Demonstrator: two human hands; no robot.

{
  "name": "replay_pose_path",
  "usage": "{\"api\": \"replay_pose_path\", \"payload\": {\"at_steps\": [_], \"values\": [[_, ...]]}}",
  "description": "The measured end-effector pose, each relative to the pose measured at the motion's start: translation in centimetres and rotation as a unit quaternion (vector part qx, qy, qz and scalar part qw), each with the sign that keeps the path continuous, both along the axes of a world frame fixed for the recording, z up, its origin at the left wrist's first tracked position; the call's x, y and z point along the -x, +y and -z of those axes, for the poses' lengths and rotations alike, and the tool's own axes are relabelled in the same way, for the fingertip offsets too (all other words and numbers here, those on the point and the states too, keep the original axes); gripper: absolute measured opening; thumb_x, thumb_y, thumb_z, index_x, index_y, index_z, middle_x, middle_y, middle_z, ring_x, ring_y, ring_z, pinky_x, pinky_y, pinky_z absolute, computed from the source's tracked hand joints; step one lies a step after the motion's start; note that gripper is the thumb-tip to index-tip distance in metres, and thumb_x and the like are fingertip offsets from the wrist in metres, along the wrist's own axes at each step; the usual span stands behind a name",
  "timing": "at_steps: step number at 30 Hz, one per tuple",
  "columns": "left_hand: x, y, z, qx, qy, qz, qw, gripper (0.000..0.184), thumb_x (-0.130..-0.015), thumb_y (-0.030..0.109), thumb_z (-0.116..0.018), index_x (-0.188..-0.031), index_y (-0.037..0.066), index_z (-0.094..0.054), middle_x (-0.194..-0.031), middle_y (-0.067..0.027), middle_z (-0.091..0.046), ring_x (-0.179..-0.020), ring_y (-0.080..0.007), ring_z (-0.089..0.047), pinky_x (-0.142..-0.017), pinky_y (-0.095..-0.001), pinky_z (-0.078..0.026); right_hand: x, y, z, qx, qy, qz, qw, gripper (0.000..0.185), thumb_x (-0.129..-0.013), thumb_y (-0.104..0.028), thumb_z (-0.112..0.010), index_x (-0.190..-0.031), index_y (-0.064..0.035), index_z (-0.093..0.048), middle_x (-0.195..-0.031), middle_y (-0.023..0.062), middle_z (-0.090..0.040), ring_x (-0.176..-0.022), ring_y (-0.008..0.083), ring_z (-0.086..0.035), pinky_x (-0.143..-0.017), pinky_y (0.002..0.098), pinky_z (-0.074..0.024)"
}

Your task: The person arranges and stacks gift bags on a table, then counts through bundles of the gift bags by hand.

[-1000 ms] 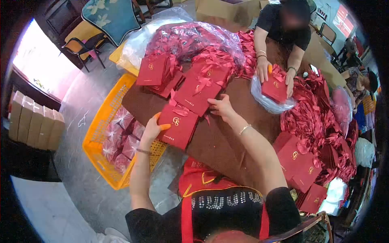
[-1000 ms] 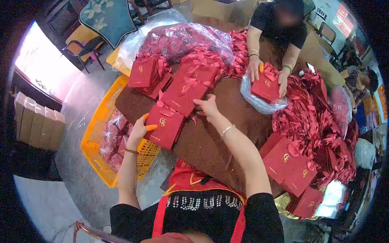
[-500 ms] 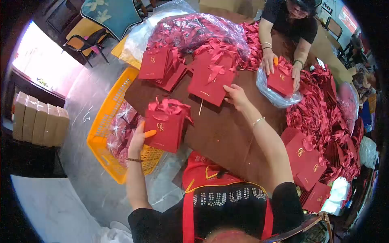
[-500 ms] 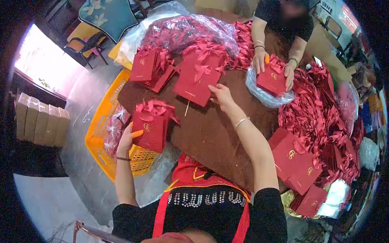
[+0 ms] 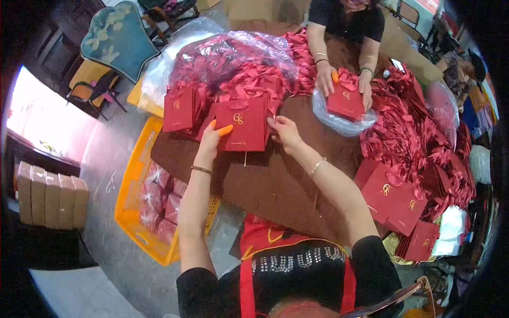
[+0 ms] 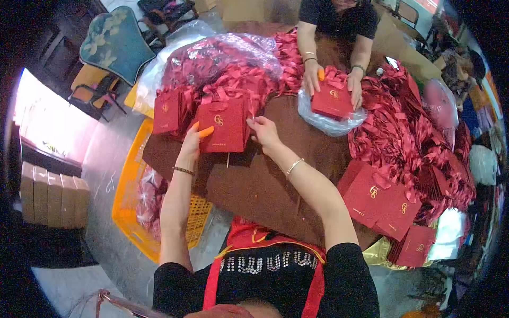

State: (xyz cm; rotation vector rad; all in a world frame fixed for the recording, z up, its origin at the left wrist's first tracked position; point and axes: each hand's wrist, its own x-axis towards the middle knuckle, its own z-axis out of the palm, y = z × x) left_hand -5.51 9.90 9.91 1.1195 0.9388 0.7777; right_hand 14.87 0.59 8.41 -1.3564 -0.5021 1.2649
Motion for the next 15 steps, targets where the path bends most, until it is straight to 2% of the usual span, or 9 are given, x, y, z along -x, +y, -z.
{"api": "replay_pose_path", "payload": {"at_steps": [1, 6, 8, 9, 10, 11, 12, 13, 15], "values": [[-0.5, 0.2, -0.4, 0.000, -0.012, -0.002, 1.000, 0.040, -0.079, 0.001, -0.061, -0.118, 0.001, -0.049, -0.108, -0.0071, -0.059, -0.097, -0.0174, -0.057, -0.083, -0.0292, -0.046, -0.3, 0.3, -0.1, -0.007, 0.016, 0.000, 1.000, 0.013, -0.085, -0.026, -0.062, -0.091, -0.0146, -0.058, -0.077, -0.0074, -0.057, -0.067, 0.0049, -0.051, -0.059, 0.0211, -0.0411], [-2.2, 3.3, -2.6, -0.024, -0.012, 0.007, 1.000, 0.037, -0.080, 0.004, -0.062, -0.115, 0.000, -0.052, -0.104, -0.0076, -0.061, -0.092, -0.0171, -0.060, -0.080, -0.0283, -0.047, -2.3, 2.8, -1.6, -0.054, 0.051, -0.018, 0.997, 0.013, -0.085, -0.024, -0.062, -0.090, -0.0120, -0.058, -0.077, -0.0055, -0.058, -0.070, 0.0065, -0.054, -0.059, 0.0216, -0.0433], [-2.0, 6.5, -2.2, -0.091, 0.126, 0.040, 0.987, 0.036, -0.080, 0.007, -0.064, -0.113, -0.001, -0.053, -0.102, -0.0082, -0.062, -0.089, -0.0167, -0.061, -0.078, -0.0284, -0.048, -3.2, 3.5, -1.8, -0.034, 0.081, -0.081, 0.993, 0.015, -0.086, -0.021, -0.060, -0.095, -0.0092, -0.056, -0.081, -0.0019, -0.057, -0.073, 0.0093, -0.056, -0.060, 0.0244, -0.0467], [-2.2, 6.2, -3.2, -0.051, 0.123, 0.048, 0.990, 0.037, -0.079, 0.009, -0.066, -0.113, -0.002, -0.054, -0.102, -0.0081, -0.062, -0.087, -0.0157, -0.060, -0.076, -0.0271, -0.047, -3.3, 3.4, -2.0, -0.035, 0.083, -0.080, 0.993, 0.015, -0.086, -0.021, -0.060, -0.095, -0.0092, -0.056, -0.081, -0.0019, -0.057, -0.073, 0.0093, -0.056, -0.060, 0.0244, -0.0467], [-2.1, 6.4, -3.1, -0.050, 0.125, 0.050, 0.990, 0.037, -0.079, 0.009, -0.066, -0.113, -0.002, -0.054, -0.102, -0.0081, -0.062, -0.087, -0.0157, -0.060, -0.076, -0.0271, -0.047, -3.4, 2.9, -2.1, -0.006, 0.087, -0.108, 0.990, 0.019, -0.086, -0.016, -0.058, -0.103, -0.0092, -0.053, -0.083, -0.0005, -0.056, -0.074, 0.0105, -0.056, -0.061, 0.0255, -0.0478], [-1.9, 6.6, -3.2, -0.051, 0.177, 0.082, 0.980, 0.038, -0.079, 0.010, -0.066, -0.113, -0.002, -0.054, -0.102, -0.0079, -0.062, -0.087, -0.0149, -0.060, -0.076, -0.0263, -0.047, -3.5, 2.4, -2.2, 0.022, 0.091, -0.135, 0.986, 0.026, -0.086, -0.012, -0.056, -0.111, -0.0092, -0.050, -0.084, 0.0009, -0.055, -0.075, 0.0117, -0.056, -0.062, 0.0265, -0.0488], [-1.9, 6.8, -3.2, -0.054, 0.229, 0.114, 0.965, 0.040, -0.079, 0.012, -0.067, -0.113, -0.002, -0.054, -0.102, -0.0077, -0.062, -0.087, -0.0140, -0.059, -0.076, -0.0255, -0.046, -3.6, 2.0, -2.0, 0.020, 0.094, -0.131, 0.987, 0.026, -0.086, -0.012, -0.056, -0.111, -0.0092, -0.050, -0.084, 0.0009, -0.055, -0.075, 0.0117, -0.056, -0.062, 0.0265, -0.0488], [-2.4, 4.7, -5.3, -0.080, 0.258, 0.101, 0.958, 0.044, -0.078, 0.015, -0.068, -0.115, -0.002, -0.052, -0.103, -0.0067, -0.062, -0.089, -0.0127, -0.058, -0.076, -0.0256, -0.046, -3.6, 1.6, -1.7, 0.009, 0.082, -0.149, 0.985, 0.038, -0.084, -0.008, -0.054, -0.120, -0.0111, -0.044, -0.085, 0.0012, -0.054, -0.076, 0.0121, -0.056, -0.062, 0.0269, -0.0489], [-2.1, 4.8, -5.1, -0.081, 0.235, 0.124, 0.961, 0.045, -0.078, 0.015, -0.068, -0.117, -0.002, -0.051, -0.105, -0.0070, -0.061, -0.091, -0.0134, -0.057, -0.077, -0.0259, -0.045, -3.8, 1.5, -1.6, -0.014, 0.060, -0.198, 0.978, 0.066, -0.078, 0.001, -0.050, -0.137, -0.0186, -0.028, -0.084, 0.0009, -0.052, -0.076, 0.0121, -0.057, -0.063, 0.0284, -0.0494]]}}
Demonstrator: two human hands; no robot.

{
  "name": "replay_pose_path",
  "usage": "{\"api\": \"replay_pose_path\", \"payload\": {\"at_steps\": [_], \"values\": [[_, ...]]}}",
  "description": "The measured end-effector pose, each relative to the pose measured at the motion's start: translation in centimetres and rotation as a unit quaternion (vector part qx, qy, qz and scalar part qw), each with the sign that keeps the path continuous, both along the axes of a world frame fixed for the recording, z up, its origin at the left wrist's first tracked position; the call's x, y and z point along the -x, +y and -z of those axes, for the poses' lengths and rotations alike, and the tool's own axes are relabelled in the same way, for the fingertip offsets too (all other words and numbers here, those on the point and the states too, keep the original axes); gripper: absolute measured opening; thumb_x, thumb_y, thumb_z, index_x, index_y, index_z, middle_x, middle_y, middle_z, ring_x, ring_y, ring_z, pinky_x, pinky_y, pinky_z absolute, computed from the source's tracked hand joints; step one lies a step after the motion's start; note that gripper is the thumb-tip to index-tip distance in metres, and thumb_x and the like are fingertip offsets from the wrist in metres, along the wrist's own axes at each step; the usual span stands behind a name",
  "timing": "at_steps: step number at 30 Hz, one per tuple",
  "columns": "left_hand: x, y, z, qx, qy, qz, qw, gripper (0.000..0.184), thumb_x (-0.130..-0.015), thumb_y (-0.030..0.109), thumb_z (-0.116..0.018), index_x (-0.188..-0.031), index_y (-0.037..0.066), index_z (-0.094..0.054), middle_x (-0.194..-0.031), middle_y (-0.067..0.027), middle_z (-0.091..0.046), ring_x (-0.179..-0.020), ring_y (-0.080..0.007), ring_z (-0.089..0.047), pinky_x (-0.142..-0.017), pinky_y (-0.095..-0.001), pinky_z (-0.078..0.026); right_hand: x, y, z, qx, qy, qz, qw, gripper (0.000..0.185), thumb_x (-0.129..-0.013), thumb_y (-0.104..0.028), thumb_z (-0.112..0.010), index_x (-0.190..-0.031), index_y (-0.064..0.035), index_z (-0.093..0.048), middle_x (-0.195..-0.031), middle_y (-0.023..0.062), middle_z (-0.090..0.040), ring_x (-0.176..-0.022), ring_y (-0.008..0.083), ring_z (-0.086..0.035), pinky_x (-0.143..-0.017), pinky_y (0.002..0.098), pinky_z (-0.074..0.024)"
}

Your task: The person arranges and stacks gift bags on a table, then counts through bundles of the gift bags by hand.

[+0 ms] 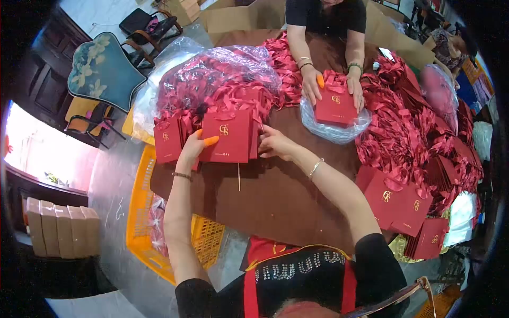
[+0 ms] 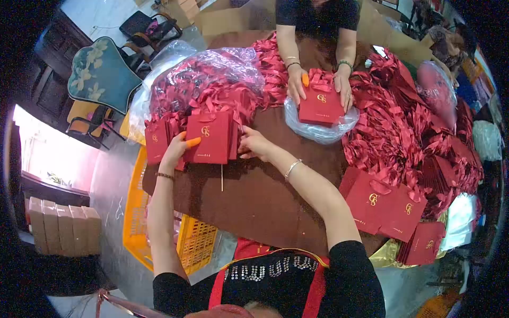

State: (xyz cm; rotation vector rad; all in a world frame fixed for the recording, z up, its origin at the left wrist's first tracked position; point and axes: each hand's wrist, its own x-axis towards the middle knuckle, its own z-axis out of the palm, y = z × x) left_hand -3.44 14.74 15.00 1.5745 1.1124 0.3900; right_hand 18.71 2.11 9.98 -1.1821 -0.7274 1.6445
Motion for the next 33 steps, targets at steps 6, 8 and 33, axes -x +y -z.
{"api": "replay_pose_path", "payload": {"at_steps": [6, 8, 33], "values": [[1.0, 0.5, 4.1, 0.047, -0.148, -0.111, 0.982, 0.041, -0.082, 0.008, -0.061, -0.120, 0.001, -0.047, -0.112, -0.0073, -0.057, -0.099, -0.0171, -0.056, -0.087, -0.0304, -0.044, 1.4, -0.1, -1.6, -0.041, 0.037, -0.013, 0.998, 0.070, -0.079, 0.001, -0.045, -0.141, -0.0165, -0.019, -0.095, 0.0023, -0.054, -0.076, 0.0124, -0.057, -0.059, 0.0268, -0.0513], [1.4, 0.4, 4.1, 0.063, -0.143, -0.105, 0.982, 0.040, -0.082, 0.008, -0.061, -0.120, 0.002, -0.047, -0.112, -0.0072, -0.057, -0.100, -0.0173, -0.056, -0.088, -0.0310, -0.044, 1.7, 0.7, 0.0, -0.045, 0.005, -0.017, 0.999, 0.073, -0.079, 0.000, -0.046, -0.142, -0.0153, -0.015, -0.097, 0.0025, -0.055, -0.074, 0.0133, -0.057, -0.059, 0.0283, -0.0512], [-5.3, 6.3, 3.7, -0.038, -0.071, -0.030, 0.996, 0.037, -0.078, 0.014, -0.067, -0.111, 0.001, -0.056, -0.086, -0.0020, -0.062, -0.068, -0.0092, -0.053, -0.060, -0.0237, -0.041, 0.0, 6.2, 4.3, 0.003, 0.035, 0.149, 0.988, 0.066, -0.088, -0.048, -0.047, -0.136, -0.0064, -0.026, -0.134, 0.0116, -0.039, -0.116, 0.0271, -0.043, -0.093, 0.0412, -0.0359]]}}
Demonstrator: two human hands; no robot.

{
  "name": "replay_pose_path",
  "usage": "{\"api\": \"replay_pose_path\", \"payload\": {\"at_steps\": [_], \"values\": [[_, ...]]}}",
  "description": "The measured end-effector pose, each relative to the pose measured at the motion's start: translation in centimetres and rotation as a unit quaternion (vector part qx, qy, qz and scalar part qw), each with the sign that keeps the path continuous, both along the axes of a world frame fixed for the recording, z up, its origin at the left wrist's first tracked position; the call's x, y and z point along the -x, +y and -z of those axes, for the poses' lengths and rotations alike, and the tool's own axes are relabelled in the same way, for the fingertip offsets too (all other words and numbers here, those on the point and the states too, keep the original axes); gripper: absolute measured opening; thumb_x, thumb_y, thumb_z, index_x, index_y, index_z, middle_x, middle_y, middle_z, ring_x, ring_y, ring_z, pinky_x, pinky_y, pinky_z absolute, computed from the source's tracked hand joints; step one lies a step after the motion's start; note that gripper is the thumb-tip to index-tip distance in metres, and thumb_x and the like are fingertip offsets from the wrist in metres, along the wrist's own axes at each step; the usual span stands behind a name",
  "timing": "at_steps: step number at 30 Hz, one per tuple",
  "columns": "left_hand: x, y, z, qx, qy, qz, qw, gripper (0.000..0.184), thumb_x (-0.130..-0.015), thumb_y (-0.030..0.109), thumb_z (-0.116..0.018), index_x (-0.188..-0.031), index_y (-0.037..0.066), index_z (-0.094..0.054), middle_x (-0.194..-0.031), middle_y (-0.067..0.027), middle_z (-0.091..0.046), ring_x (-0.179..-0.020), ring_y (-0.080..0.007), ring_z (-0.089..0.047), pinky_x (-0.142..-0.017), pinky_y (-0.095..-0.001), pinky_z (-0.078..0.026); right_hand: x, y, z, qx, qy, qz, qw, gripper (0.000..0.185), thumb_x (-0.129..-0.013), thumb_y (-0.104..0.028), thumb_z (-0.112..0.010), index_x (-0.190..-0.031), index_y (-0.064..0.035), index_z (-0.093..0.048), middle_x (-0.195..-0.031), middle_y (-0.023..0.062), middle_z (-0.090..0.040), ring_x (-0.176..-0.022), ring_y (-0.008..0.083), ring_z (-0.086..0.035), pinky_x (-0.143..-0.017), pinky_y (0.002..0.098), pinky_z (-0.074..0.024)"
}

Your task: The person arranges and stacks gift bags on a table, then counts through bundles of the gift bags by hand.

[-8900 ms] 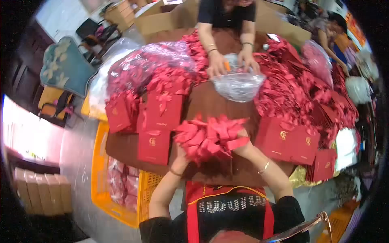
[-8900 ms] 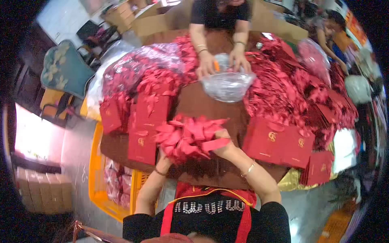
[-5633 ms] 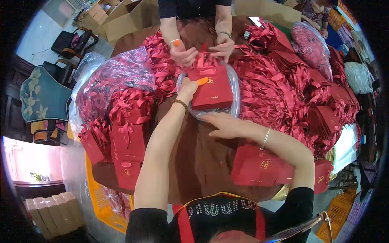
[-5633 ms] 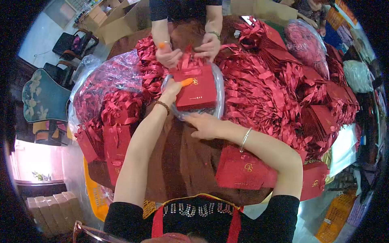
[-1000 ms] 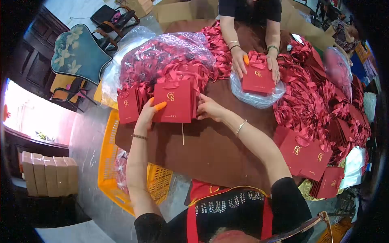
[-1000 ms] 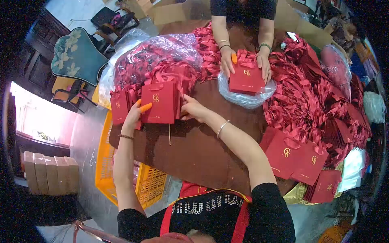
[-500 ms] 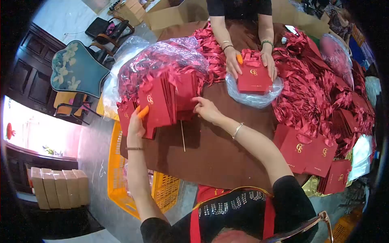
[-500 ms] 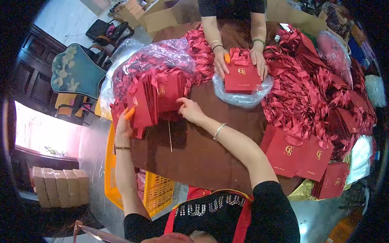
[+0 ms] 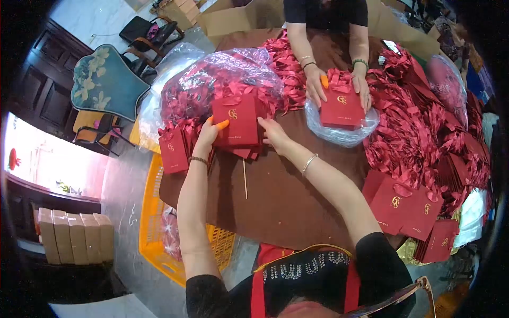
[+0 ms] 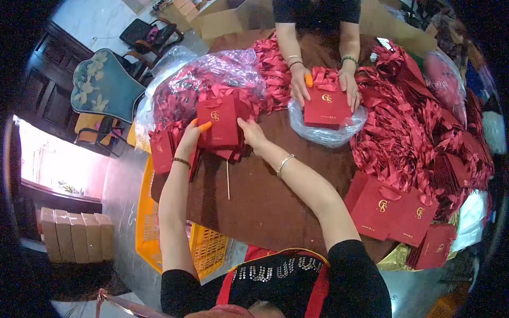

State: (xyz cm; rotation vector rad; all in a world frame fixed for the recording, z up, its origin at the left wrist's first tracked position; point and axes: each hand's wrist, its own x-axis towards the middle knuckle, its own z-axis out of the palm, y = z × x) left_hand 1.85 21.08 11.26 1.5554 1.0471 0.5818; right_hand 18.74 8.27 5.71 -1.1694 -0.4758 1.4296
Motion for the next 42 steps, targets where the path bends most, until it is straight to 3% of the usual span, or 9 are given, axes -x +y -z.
{"api": "replay_pose_path", "payload": {"at_steps": [1, 4, 7, 13, 16, 26, 34, 35, 42], "values": [[0.2, 0.6, 0.2, 0.030, 0.020, 0.011, 0.999, 0.041, -0.079, 0.016, -0.066, -0.115, 0.001, -0.052, -0.095, -0.0043, -0.061, -0.083, -0.0133, -0.057, -0.074, -0.0262, -0.044, 0.1, -0.6, -1.3, -0.013, -0.007, -0.002, 1.000, 0.069, -0.088, -0.048, -0.046, -0.137, -0.0041, -0.025, -0.136, 0.0126, -0.036, -0.120, 0.0280, -0.039, -0.095, 0.0442, -0.0351], [0.2, -0.5, -1.1, 0.095, -0.013, -0.019, 0.995, 0.048, -0.078, 0.017, -0.066, -0.119, 0.002, -0.047, -0.102, -0.0057, -0.059, -0.092, -0.0154, -0.056, -0.082, -0.0273, -0.043, 0.7, -1.5, -4.2, 0.027, -0.039, 0.030, 0.998, 0.080, -0.085, -0.051, -0.048, -0.139, 0.0002, -0.019, -0.140, 0.0160, -0.030, -0.125, 0.0304, -0.034, -0.097, 0.0500, -0.0326], [0.4, -0.2, -0.9, 0.065, 0.026, 0.026, 0.997, 0.053, -0.078, 0.018, -0.068, -0.122, 0.002, -0.043, -0.105, -0.0061, -0.058, -0.094, -0.0152, -0.055, -0.083, -0.0282, -0.043, 0.2, -0.5, -1.9, 0.034, -0.059, -0.005, 0.998, 0.080, -0.082, -0.055, -0.051, -0.139, -0.0058, -0.022, -0.135, 0.0124, -0.038, -0.124, 0.0242, -0.035, -0.096, 0.0461, -0.0319], [0.0, -1.1, 0.1, 0.093, 0.003, 0.072, 0.993, 0.053, -0.078, 0.021, -0.069, -0.122, 0.003, -0.046, -0.111, -0.0053, -0.058, -0.099, -0.0142, -0.056, -0.084, -0.0277, -0.043, 2.0, 0.8, 1.0, 0.048, -0.169, 0.065, 0.982, 0.077, -0.085, -0.045, -0.055, -0.133, 0.0083, -0.026, -0.134, 0.0170, -0.038, -0.124, 0.0240, -0.037, -0.103, 0.0315, -0.0277], [0.3, -2.2, -1.8, 0.158, -0.016, 0.064, 0.985, 0.053, -0.078, 0.023, -0.069, -0.122, 0.004, -0.047, -0.114, -0.0054, -0.058, -0.098, -0.0144, -0.057, -0.082, -0.0277, -0.045, 2.4, 0.2, 1.1, -0.012, -0.158, 0.067, 0.985, 0.081, -0.084, -0.047, -0.052, -0.134, 0.0088, -0.021, -0.140, 0.0232, -0.025, -0.131, 0.0314, -0.026, -0.106, 0.0360, -0.0227], [-0.2, -3.4, -1.5, 0.061, -0.064, -0.028, 0.996, 0.055, -0.077, 0.023, -0.070, -0.117, -0.002, -0.041, -0.109, -0.0118, -0.055, -0.097, -0.0193, -0.057, -0.080, -0.0315, -0.047, 3.2, -1.2, -1.4, -0.115, -0.159, 0.154, 0.969, 0.063, -0.088, -0.031, -0.051, -0.134, 0.0035, -0.024, -0.138, 0.0216, -0.028, -0.128, 0.0306, -0.028, -0.106, 0.0365, -0.0224], [0.6, -4.9, -5.0, 0.032, -0.176, -0.028, 0.983, 0.050, -0.080, 0.011, -0.065, -0.120, 0.001, -0.037, -0.109, -0.0116, -0.055, -0.095, -0.0193, -0.058, -0.078, -0.0311, -0.049, 4.1, -3.5, -7.7, -0.033, -0.285, 0.077, 0.955, 0.084, -0.088, -0.046, -0.045, -0.137, 0.0101, -0.008, -0.146, 0.0252, -0.007, -0.137, 0.0327, -0.007, -0.111, 0.0352, -0.0087], [0.7, -5.5, -5.8, 0.015, -0.164, -0.045, 0.985, 0.053, -0.080, 0.010, -0.064, -0.123, 0.001, -0.035, -0.111, -0.0117, -0.054, -0.096, -0.0197, -0.058, -0.079, -0.0315, -0.050, 4.4, -2.7, -6.2, -0.130, -0.279, 0.135, 0.942, 0.085, -0.088, -0.047, -0.045, -0.137, 0.0103, -0.006, -0.146, 0.0257, -0.005, -0.137, 0.0329, -0.005, -0.111, 0.0352, -0.0073], [2.0, -5.5, -7.5, 0.030, -0.244, -0.047, 0.968, 0.056, -0.085, 0.010, -0.056, -0.133, 0.005, -0.028, -0.121, -0.0125, -0.050, -0.103, -0.0226, -0.056, -0.083, -0.0369, -0.051, 4.5, -3.7, -9.7, -0.180, -0.299, 0.130, 0.928, 0.086, -0.087, -0.045, -0.047, -0.138, 0.0098, -0.004, -0.146, 0.0252, -0.002, -0.137, 0.0326, -0.003, -0.111, 0.0357, -0.0083]]}}
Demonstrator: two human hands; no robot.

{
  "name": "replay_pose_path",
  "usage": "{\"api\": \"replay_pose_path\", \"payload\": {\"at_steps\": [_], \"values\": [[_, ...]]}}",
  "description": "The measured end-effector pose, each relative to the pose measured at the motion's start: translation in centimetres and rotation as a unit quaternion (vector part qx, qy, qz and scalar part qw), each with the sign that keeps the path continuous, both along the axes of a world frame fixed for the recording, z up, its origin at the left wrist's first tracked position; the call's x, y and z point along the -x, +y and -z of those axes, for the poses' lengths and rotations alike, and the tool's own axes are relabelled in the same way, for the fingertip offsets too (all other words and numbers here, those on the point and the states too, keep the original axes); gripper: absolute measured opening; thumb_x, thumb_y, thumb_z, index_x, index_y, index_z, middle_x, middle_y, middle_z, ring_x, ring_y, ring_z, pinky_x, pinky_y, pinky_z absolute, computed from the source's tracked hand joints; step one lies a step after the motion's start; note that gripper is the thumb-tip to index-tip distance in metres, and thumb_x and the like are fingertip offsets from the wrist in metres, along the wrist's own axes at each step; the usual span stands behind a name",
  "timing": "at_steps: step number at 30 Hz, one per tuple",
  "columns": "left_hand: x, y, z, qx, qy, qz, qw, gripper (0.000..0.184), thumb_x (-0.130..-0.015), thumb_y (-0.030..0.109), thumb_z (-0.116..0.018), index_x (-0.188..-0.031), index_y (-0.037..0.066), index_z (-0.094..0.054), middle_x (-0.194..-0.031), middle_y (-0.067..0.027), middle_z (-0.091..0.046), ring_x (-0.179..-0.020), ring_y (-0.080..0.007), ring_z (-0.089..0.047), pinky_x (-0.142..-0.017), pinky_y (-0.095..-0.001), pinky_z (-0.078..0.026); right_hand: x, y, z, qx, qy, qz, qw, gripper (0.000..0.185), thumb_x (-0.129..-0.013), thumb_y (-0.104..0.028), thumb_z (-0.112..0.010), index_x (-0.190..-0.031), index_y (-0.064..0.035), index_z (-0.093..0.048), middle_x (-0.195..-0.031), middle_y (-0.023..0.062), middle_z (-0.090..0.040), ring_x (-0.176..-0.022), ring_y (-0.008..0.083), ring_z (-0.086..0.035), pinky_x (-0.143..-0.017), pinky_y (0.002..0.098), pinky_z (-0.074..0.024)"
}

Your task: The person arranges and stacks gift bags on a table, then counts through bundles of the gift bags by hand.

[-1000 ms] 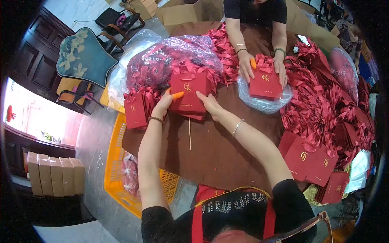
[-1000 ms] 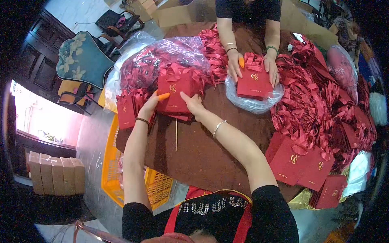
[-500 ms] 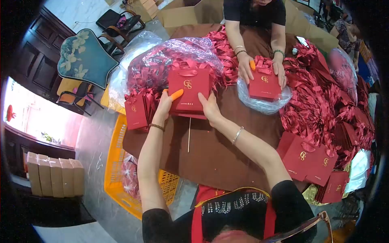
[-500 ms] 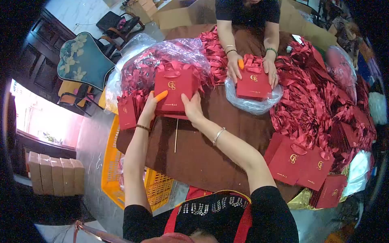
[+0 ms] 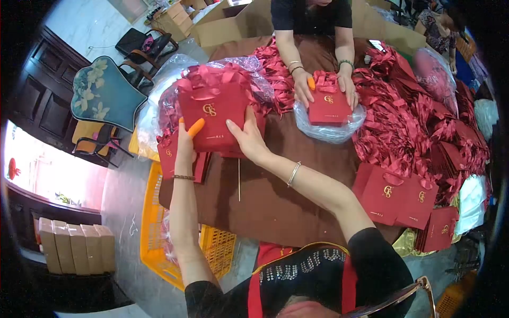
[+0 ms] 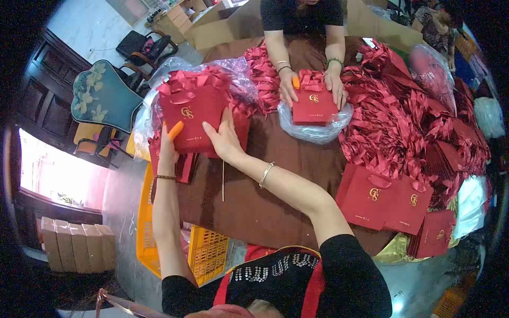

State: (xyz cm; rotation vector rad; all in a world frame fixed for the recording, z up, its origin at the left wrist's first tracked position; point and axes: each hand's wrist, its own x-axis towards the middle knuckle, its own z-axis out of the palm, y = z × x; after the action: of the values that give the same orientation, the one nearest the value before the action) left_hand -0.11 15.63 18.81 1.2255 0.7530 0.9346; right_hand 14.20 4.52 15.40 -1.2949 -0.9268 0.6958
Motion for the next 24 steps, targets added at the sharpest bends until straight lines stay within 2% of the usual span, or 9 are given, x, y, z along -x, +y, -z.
{"api": "replay_pose_path", "payload": {"at_steps": [8, 10, 12, 14, 16, 17, 18, 22, 24], "values": [[-0.1, -2.9, -2.7, -0.022, 0.013, 0.104, 0.994, 0.052, -0.078, 0.005, -0.064, -0.125, 0.004, -0.043, -0.121, -0.0105, -0.051, -0.108, -0.0194, -0.053, -0.087, -0.0345, -0.047, 0.0, -3.0, 0.2, -0.131, -0.029, 0.051, 0.990, 0.076, -0.086, -0.023, -0.058, -0.138, 0.0056, -0.009, -0.140, 0.0197, -0.026, -0.130, 0.0259, -0.028, -0.107, 0.0331, -0.0205], [-1.0, -5.1, -3.5, -0.060, 0.027, 0.115, 0.991, 0.058, -0.071, 0.005, -0.071, -0.123, -0.001, -0.045, -0.117, -0.0094, -0.054, -0.106, -0.0163, -0.053, -0.086, -0.0315, -0.046, 0.7, -5.6, 1.1, -0.154, 0.168, 0.034, 0.973, 0.070, -0.084, -0.012, -0.060, -0.137, 0.0013, -0.016, -0.133, 0.0145, -0.036, -0.122, 0.0214, -0.038, -0.103, 0.0320, -0.0293], [-1.6, -6.6, -3.1, -0.280, 0.211, 0.084, 0.933, 0.068, -0.066, 0.005, -0.076, -0.125, -0.002, -0.043, -0.113, -0.0085, -0.056, -0.099, -0.0159, -0.054, -0.086, -0.0306, -0.045, 0.6, -9.0, 2.2, -0.142, 0.244, 0.011, 0.959, 0.066, -0.083, -0.008, -0.062, -0.134, -0.0018, -0.021, -0.130, 0.0108, -0.040, -0.118, 0.0197, -0.042, -0.100, 0.0323, -0.0342], [-2.2, -9.0, -4.7, -0.166, 0.168, 0.175, 0.956, 0.074, -0.064, 0.011, -0.080, -0.125, -0.005, -0.041, -0.111, -0.0124, -0.057, -0.099, -0.0199, -0.055, -0.088, -0.0309, -0.043, 0.3, -12.0, 3.6, -0.072, 0.232, 0.002, 0.970, 0.061, -0.083, -0.012, -0.063, -0.131, 0.0010, -0.028, -0.124, 0.0131, -0.045, -0.117, 0.0197, -0.043, -0.099, 0.0330, -0.0344], [-2.2, -11.2, -2.6, -0.322, 0.297, 0.209, 0.874, 0.070, -0.065, 0.013, -0.078, -0.122, -0.006, -0.043, -0.109, -0.0157, -0.058, -0.101, -0.0224, -0.057, -0.086, -0.0330, -0.045, 1.5, -19.0, 6.9, 0.131, 0.182, -0.202, 0.953, 0.044, -0.083, -0.017, -0.062, -0.120, 0.0007, -0.047, -0.114, 0.0095, -0.056, -0.100, 0.0194, -0.056, -0.089, 0.0333, -0.0435], [-2.3, -11.8, -0.5, -0.444, 0.353, 0.192, 0.800, 0.068, -0.064, 0.021, -0.079, -0.118, -0.003, -0.045, -0.104, -0.0199, -0.058, -0.096, -0.0308, -0.059, -0.083, -0.0356, -0.046, 1.7, -21.3, 3.8, 0.120, -0.070, -0.304, 0.942, 0.034, -0.083, -0.018, -0.062, -0.113, -0.0024, -0.055, -0.105, 0.0088, -0.061, -0.093, 0.0193, -0.060, -0.085, 0.0338, -0.0463], [-3.2, -13.6, -1.5, -0.413, 0.388, 0.247, 0.786, 0.061, -0.064, 0.020, -0.077, -0.115, 0.001, -0.048, -0.103, -0.0211, -0.057, -0.092, -0.0370, -0.058, -0.078, -0.0391, -0.047, 2.7, -22.6, 2.3, 0.103, -0.048, -0.371, 0.922, 0.025, -0.085, -0.020, -0.059, -0.106, -0.0070, -0.061, -0.103, 0.0090, -0.062, -0.096, 0.0213, -0.060, -0.086, 0.0338, -0.0461], [-3.8, -16.9, 1.4, -0.451, 0.453, 0.318, 0.700, 0.049, -0.066, 0.016, -0.071, -0.110, 0.005, -0.051, -0.098, -0.0160, -0.053, -0.085, -0.0337, -0.058, -0.074, -0.0418, -0.047, 1.6, -21.3, -2.5, -0.205, -0.491, -0.185, 0.826, 0.032, -0.073, -0.019, -0.062, -0.104, -0.0146, -0.062, -0.107, 0.0059, -0.059, -0.106, 0.0238, -0.054, -0.092, 0.0487, -0.0405], [-3.4, -17.3, 1.4, -0.495, 0.446, 0.341, 0.663, 0.047, -0.066, 0.018, -0.070, -0.107, 0.004, -0.052, -0.099, -0.0138, -0.052, -0.086, -0.0308, -0.057, -0.073, -0.0405, -0.048, 0.1, -19.7, -2.5, -0.106, -0.610, -0.098, 0.780, 0.042, -0.070, -0.024, -0.069, -0.110, -0.0163, -0.060, -0.117, 0.0055, -0.054, -0.114, 0.0229, -0.048, -0.101, 0.0554, -0.0270]]}}
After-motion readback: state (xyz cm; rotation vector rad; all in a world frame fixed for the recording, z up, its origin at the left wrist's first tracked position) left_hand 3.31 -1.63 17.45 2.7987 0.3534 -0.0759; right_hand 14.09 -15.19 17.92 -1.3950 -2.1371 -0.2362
